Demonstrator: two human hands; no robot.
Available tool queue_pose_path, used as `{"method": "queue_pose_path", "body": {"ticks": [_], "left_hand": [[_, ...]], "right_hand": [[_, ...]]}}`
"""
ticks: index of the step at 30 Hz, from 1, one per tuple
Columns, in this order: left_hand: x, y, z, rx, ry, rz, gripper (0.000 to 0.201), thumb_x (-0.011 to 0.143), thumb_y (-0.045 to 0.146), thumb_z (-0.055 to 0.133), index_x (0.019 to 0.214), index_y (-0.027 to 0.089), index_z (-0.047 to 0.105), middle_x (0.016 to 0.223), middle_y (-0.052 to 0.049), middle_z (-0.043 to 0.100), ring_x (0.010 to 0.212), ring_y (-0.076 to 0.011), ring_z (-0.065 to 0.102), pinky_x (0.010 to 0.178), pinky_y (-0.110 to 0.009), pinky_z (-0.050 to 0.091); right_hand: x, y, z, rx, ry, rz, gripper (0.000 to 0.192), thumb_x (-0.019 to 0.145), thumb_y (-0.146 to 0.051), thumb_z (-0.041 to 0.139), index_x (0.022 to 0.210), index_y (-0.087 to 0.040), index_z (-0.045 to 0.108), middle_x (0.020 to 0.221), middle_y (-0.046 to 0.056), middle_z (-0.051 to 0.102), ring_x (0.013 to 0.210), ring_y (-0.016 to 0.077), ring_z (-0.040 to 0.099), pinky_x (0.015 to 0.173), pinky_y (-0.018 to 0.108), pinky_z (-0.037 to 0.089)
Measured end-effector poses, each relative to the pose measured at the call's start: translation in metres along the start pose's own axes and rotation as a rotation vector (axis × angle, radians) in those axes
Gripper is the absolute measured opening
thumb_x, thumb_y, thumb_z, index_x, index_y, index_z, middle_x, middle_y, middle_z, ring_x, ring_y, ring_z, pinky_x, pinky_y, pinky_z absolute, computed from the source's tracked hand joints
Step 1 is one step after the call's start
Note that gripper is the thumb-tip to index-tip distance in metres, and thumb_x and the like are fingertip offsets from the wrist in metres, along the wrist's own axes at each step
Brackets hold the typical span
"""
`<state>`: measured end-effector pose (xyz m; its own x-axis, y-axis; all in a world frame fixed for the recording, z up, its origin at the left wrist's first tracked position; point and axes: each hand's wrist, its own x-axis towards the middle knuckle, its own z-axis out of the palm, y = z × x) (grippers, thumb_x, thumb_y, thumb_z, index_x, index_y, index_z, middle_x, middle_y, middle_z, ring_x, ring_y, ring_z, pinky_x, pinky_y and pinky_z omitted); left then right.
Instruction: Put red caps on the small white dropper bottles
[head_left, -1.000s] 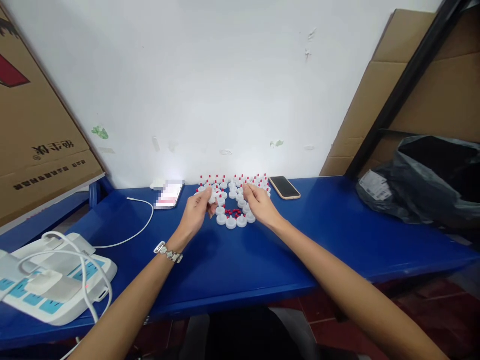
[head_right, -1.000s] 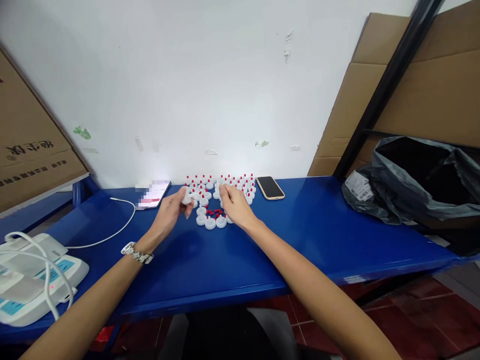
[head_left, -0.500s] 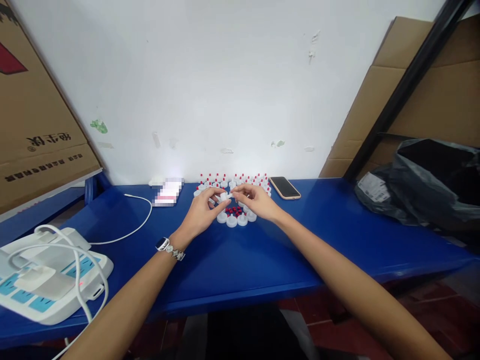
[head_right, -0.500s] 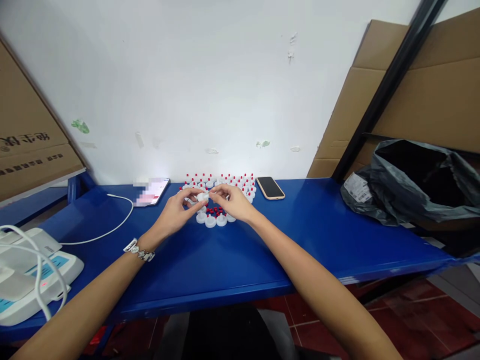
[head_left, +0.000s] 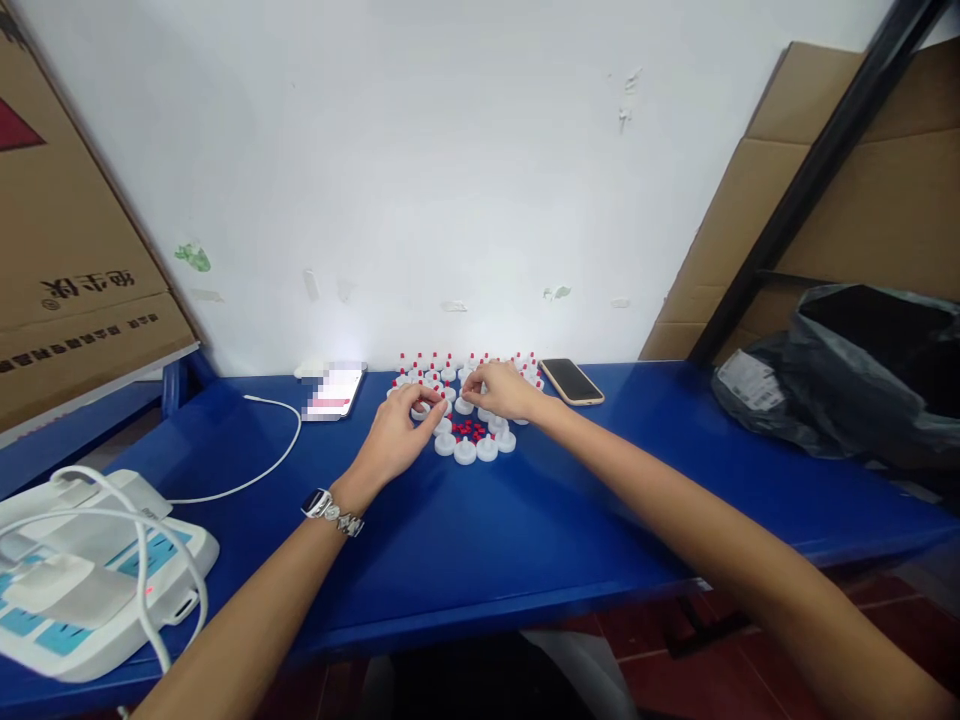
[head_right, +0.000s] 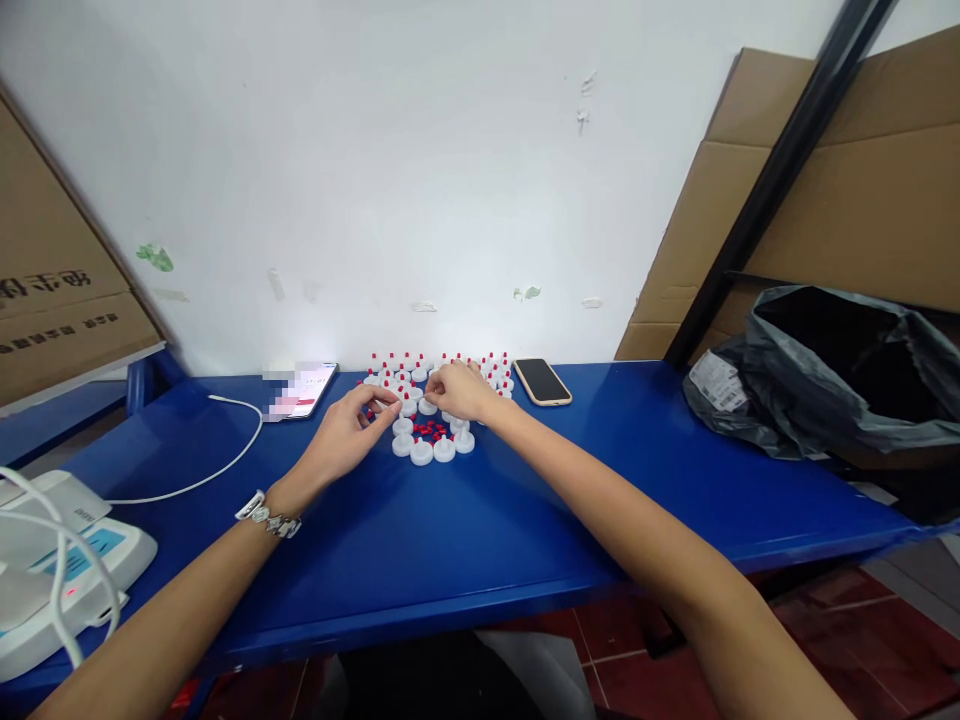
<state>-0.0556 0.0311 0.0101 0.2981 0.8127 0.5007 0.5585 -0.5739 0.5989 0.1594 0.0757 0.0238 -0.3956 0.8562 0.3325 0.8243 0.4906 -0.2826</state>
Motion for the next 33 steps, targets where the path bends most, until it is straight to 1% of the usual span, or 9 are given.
{"method": "queue_pose_path", "body": {"ticks": [4,10,15,18,21,24,27,30,33], "left_hand": [[-0.001,0.0,0.001,0.032,-0.02,0.035,0.023,0.091,0.042,0.056,0.092,0.021,0.067,0.094,-0.005,0.069,0.085,-0.021,0.061,0.071,-0.033,0.046],[-0.001,-0.005,0.001,0.065,-0.015,0.03,0.025,0.092,0.043,0.054,0.091,0.021,0.066,0.094,-0.005,0.068,0.087,-0.0213,0.06,0.072,-0.034,0.045],[0.0,-0.009,0.0,0.068,0.004,0.05,0.025,0.094,0.041,0.051,0.091,0.021,0.065,0.094,-0.006,0.067,0.085,-0.0211,0.059,0.072,-0.034,0.046],[0.0,-0.01,-0.001,0.076,-0.005,0.048,0.023,0.094,0.039,0.051,0.091,0.021,0.065,0.094,-0.005,0.067,0.086,-0.0212,0.059,0.073,-0.034,0.046],[0.0,-0.008,-0.002,0.079,-0.016,0.026,0.022,0.093,0.039,0.052,0.091,0.021,0.065,0.094,-0.005,0.067,0.086,-0.0212,0.059,0.074,-0.034,0.045],[-0.001,-0.006,-0.003,0.059,-0.006,0.022,0.023,0.094,0.04,0.052,0.094,0.021,0.065,0.096,-0.005,0.066,0.087,-0.0209,0.059,0.074,-0.035,0.046],[-0.002,-0.004,-0.001,0.021,0.041,0.047,0.024,0.094,0.04,0.052,0.107,0.021,0.061,0.11,-0.007,0.063,0.09,-0.02,0.06,0.075,-0.034,0.048],[-0.004,-0.002,0.002,-0.006,0.076,0.083,0.037,0.091,0.042,0.057,0.122,0.022,0.053,0.123,-0.009,0.057,0.093,-0.0196,0.06,0.074,-0.033,0.05],[-0.005,0.002,0.005,-0.04,0.026,0.126,0.042,0.09,0.043,0.059,0.125,0.021,0.051,0.121,-0.009,0.06,0.092,-0.0194,0.061,0.07,-0.031,0.051]], "right_hand": [[0.002,0.003,0.005,-0.164,-0.028,-0.009,0.019,0.086,-0.03,0.061,0.086,-0.02,0.076,0.089,0.01,0.07,0.098,0.028,0.055,0.09,0.043,0.032],[0.015,0.005,0.004,-0.122,0.037,0.049,0.024,0.088,-0.037,0.06,0.101,-0.02,0.072,0.083,0.007,0.069,0.093,0.0248,0.055,0.09,0.04,0.032],[0.04,-0.003,0.009,-0.119,0.013,0.052,0.029,0.088,-0.043,0.059,0.099,-0.019,0.072,0.083,0.007,0.071,0.096,0.0254,0.058,0.093,0.041,0.032],[0.051,-0.009,0.014,-0.133,-0.069,0.033,0.023,0.084,-0.036,0.063,0.093,-0.019,0.074,0.086,0.007,0.072,0.097,0.0255,0.06,0.094,0.042,0.032],[0.052,-0.011,0.012,-0.087,-0.056,0.043,0.017,0.085,-0.029,0.06,0.085,-0.018,0.074,0.088,0.006,0.074,0.091,0.022,0.063,0.095,0.041,0.033],[0.043,-0.012,0.001,0.073,0.061,0.066,0.017,0.086,-0.03,0.061,0.085,-0.017,0.072,0.087,0.006,0.074,0.082,0.0183,0.064,0.087,0.035,0.04],[0.023,-0.016,-0.01,0.375,0.172,0.083,0.018,0.085,-0.03,0.061,0.086,-0.014,0.07,0.08,0.007,0.073,0.072,0.0159,0.064,0.073,0.029,0.044],[-0.003,-0.026,-0.013,0.721,0.184,0.1,0.024,0.084,-0.038,0.063,0.086,-0.015,0.066,0.076,0.006,0.073,0.069,0.0151,0.063,0.067,0.028,0.046],[-0.026,-0.036,-0.008,0.964,0.142,0.145,0.029,0.08,-0.044,0.068,0.085,-0.016,0.064,0.075,0.004,0.072,0.071,0.0147,0.064,0.07,0.028,0.047]]}}
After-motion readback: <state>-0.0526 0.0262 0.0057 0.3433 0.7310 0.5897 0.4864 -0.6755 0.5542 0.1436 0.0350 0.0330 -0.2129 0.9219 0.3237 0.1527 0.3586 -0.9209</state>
